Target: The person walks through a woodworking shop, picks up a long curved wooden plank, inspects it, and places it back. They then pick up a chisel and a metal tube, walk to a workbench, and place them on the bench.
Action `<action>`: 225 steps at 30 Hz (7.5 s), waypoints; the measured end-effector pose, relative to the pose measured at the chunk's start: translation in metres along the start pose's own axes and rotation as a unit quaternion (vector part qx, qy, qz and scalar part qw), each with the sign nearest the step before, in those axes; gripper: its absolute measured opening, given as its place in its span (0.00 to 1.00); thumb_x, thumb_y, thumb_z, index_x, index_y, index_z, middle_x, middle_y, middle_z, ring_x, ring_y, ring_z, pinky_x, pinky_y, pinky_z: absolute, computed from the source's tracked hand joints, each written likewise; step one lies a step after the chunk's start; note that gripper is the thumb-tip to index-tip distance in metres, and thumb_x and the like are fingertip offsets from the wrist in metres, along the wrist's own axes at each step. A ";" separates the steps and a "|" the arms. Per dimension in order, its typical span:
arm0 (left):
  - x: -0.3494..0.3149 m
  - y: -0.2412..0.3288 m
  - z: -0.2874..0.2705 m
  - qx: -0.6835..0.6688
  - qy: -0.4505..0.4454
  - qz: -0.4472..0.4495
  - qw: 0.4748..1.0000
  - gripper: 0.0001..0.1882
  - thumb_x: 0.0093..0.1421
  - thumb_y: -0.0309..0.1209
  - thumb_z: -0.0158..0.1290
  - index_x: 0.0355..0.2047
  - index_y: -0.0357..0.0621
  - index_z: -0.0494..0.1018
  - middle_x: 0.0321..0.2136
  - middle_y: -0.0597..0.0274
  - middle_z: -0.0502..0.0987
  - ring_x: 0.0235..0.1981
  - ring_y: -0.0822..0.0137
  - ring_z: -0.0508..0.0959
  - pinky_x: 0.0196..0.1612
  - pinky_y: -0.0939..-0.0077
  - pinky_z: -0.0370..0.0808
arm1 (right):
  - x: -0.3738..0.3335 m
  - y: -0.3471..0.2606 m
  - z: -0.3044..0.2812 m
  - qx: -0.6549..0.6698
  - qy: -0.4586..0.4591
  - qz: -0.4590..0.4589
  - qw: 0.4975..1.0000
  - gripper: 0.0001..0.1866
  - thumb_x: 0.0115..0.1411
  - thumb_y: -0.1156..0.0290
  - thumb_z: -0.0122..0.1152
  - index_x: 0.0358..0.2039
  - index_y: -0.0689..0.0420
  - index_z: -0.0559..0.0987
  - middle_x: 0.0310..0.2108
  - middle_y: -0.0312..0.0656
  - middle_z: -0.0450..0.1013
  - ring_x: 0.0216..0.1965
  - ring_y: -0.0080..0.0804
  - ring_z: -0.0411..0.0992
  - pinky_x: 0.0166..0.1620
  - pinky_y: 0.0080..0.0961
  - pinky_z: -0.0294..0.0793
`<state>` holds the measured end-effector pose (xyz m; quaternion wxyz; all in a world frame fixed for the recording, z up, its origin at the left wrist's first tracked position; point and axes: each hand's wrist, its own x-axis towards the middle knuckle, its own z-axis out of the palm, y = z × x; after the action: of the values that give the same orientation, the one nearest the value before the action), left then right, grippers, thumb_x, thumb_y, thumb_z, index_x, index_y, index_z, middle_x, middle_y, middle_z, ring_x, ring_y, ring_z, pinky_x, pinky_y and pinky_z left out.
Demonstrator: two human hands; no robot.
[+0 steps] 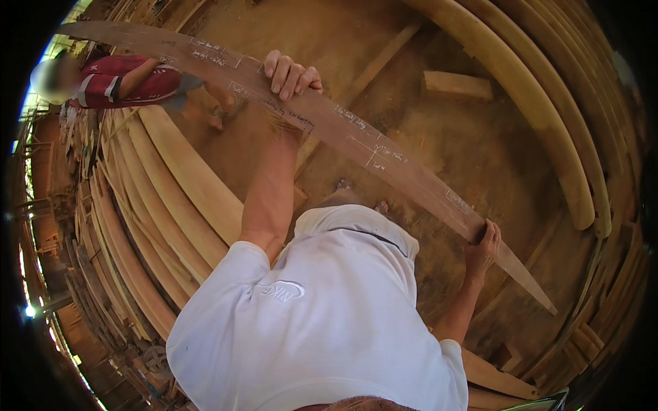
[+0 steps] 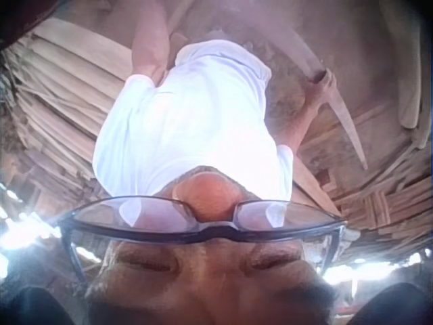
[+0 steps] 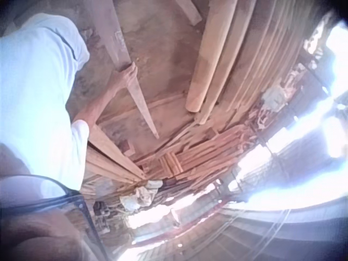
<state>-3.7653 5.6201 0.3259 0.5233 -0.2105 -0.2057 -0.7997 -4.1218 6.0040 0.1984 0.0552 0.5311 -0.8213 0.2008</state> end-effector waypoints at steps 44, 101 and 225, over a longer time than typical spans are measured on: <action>-0.033 0.114 -0.029 0.226 0.661 0.131 0.703 0.21 0.72 0.43 0.49 0.58 0.44 0.69 0.58 0.57 0.72 0.58 0.56 0.72 0.61 0.53 0.70 | 0.151 -0.052 0.047 0.211 -0.722 0.143 0.643 0.22 0.48 0.63 0.76 0.42 0.61 0.85 0.31 0.42 0.83 0.32 0.29 0.80 0.41 0.28 0.79; 0.290 0.695 -0.349 0.222 0.656 0.232 0.683 0.45 0.67 0.67 0.39 0.72 0.46 0.54 0.73 0.56 0.54 0.71 0.55 0.57 0.71 0.52 0.53 | 0.540 -0.637 0.312 0.086 -0.555 0.034 0.827 0.23 0.48 0.58 0.71 0.35 0.68 0.84 0.27 0.58 0.80 0.34 0.40 0.83 0.35 0.39 0.77; 0.802 -0.323 -0.882 0.400 0.047 -0.350 0.846 0.14 0.64 0.31 0.45 0.20 0.51 0.61 0.17 0.69 0.62 0.19 0.68 0.66 0.27 0.71 0.66 | 0.839 0.088 0.218 0.004 -0.249 0.409 0.878 0.14 0.53 0.72 0.63 0.41 0.49 0.79 0.40 0.46 0.77 0.47 0.48 0.76 0.43 0.47 0.75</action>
<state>-4.4626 4.6524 0.0045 0.2563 0.1409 -0.5425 -0.7875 -4.5337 5.2371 0.2304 -0.2402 0.1805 -0.9512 0.0704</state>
